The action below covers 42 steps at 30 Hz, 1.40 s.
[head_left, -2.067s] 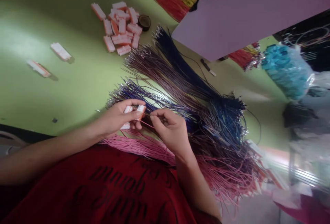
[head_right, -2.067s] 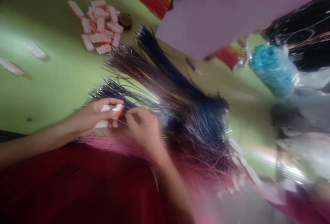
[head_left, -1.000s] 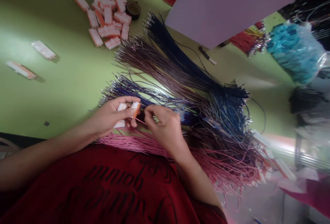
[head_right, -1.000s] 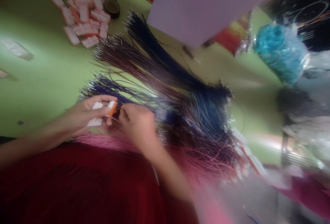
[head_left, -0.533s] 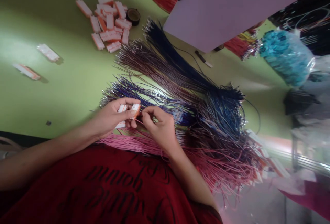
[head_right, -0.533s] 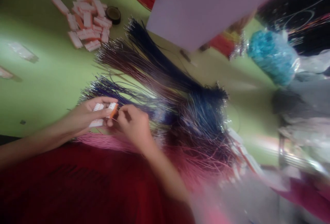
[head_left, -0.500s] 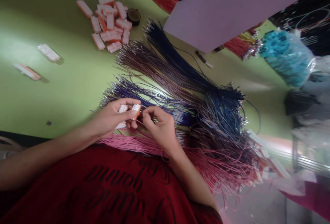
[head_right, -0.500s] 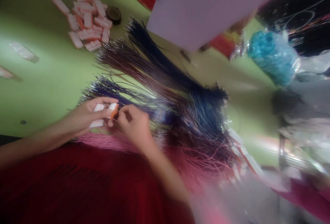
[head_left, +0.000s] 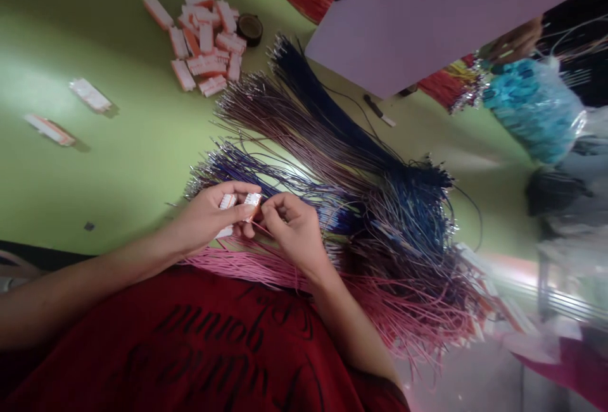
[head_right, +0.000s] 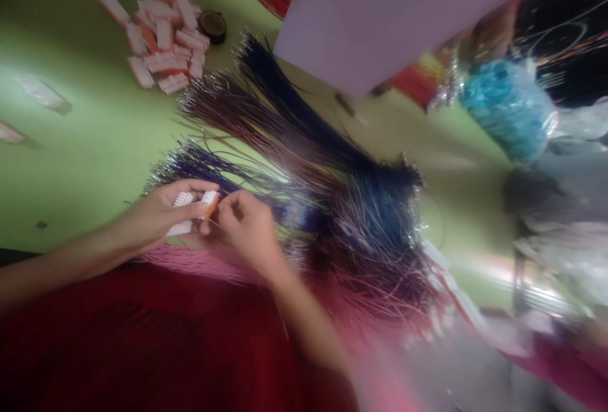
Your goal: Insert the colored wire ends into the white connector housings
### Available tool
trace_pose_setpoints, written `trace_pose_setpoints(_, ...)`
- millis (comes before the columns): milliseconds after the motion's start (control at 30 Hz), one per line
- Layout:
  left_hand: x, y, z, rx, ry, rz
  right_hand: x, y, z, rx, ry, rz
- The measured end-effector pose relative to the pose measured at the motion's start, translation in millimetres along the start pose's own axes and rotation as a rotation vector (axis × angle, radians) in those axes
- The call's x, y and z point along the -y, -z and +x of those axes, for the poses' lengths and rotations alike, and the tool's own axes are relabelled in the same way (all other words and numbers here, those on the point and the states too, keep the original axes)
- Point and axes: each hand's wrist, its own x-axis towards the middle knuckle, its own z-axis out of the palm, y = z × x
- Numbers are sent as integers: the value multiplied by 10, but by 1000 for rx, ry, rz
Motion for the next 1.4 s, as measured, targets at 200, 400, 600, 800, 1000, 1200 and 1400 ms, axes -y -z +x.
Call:
trace_pose_setpoints(200, -17, -18, -24, -29, 5, 8, -2, -23, -44, 24, 48, -66)
trace_pose_setpoints(400, -50, -17, -3, -53, -16, -74, 232, 360, 213, -55, 122, -236)
trace_pose_setpoints(600, -35, 13, 29, -5, -1, -80, 82, 851, 1155, -559, 179, -913)
trace_pose_setpoints(800, -37, 40, 29, 12, 17, -70, -143, 1170, 1184, -693, 262, -872)
trace_pose_setpoints(1000, -31, 24, 36, -1, 1, -53, -107, 1108, 1202, -613, 248, -949)
trace_pose_setpoints(1200, -35, 10, 36, 1, -8, -94, -172, 1111, 1305, -601, 268, -914)
trace_pose_setpoints(1400, -44, 15, 35, 17, -1, -86, 86, 1306, 808, -840, 421, -419)
